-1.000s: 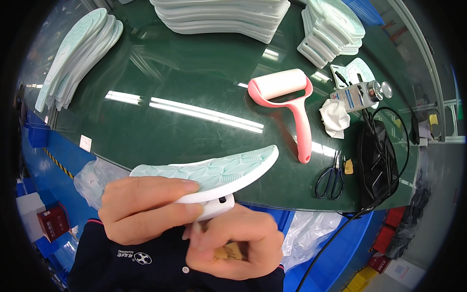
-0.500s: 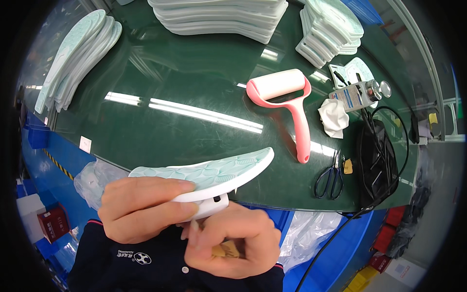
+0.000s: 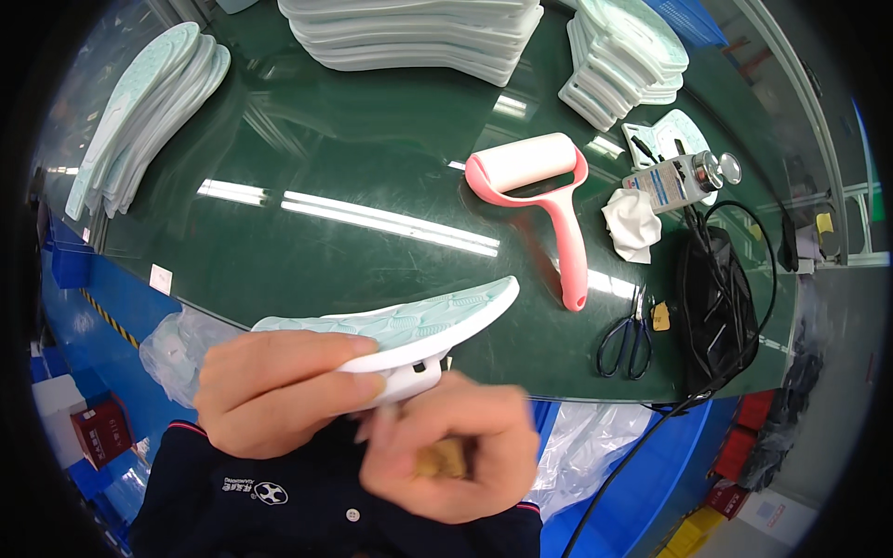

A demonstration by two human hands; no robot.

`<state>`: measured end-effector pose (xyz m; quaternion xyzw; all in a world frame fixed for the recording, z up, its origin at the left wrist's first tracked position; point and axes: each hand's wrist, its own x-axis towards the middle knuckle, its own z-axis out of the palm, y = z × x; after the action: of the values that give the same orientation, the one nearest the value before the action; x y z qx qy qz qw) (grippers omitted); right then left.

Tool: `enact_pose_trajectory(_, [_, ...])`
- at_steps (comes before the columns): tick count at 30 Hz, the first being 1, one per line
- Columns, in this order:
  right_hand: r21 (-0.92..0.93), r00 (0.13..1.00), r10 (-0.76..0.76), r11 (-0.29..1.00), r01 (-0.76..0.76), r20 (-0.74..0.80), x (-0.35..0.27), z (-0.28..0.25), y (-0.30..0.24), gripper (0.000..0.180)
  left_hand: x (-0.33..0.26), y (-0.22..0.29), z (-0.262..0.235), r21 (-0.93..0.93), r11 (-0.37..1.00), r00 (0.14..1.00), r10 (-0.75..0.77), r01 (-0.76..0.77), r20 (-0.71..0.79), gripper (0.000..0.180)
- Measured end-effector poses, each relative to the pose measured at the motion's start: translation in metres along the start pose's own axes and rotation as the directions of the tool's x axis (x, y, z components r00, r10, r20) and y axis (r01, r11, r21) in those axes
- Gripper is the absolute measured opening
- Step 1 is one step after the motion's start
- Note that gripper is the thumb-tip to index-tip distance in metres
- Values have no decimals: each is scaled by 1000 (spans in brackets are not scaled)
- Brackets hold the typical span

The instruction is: The person cleans the edges of white plastic components using a small wooden block. They pick up a component, rub the edges with the block, and flip it to clean the other side. The person also uses a pink lint roller on the surface of the parts and wipes them with a white cloth.

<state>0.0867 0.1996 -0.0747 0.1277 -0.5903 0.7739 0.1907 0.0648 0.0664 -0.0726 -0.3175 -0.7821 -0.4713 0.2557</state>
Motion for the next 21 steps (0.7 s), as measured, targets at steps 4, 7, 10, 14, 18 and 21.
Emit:
enact_pose_trajectory(4, [-32, 968, -7, 999, -1, -251, 11, -4, -5, 22, 5, 0, -16, 89, 989, 991, -125, 120, 51, 18])
enact_pose_trajectory(7, [11, 993, 39, 999, -38, -113, 7, -7, 0, 22, 8, -5, -16, 225, 969, 992, -76, 97, -101, 23])
enact_pose_trajectory(10, [70, 964, 83, 995, -68, -253, 8, -4, -1, 21, 10, -8, -26, 272, 962, 999, -29, 25, 14, 23])
enact_pose_trajectory(14, [-37, 973, -21, 999, 13, -229, 11, 11, -3, 16, 7, -2, -33, 238, 971, 989, -69, 37, 127, 25])
enact_pose_trajectory(18, [219, 985, 35, 976, 3, -167, 9, 12, -2, 22, 4, 2, -34, 192, 981, 997, -33, 20, 66, 29])
enact_pose_trajectory(21, [300, 988, 23, 954, 24, -151, 7, 15, 0, 24, 1, 1, -33, 136, 991, 999, -1, -5, 44, 31])
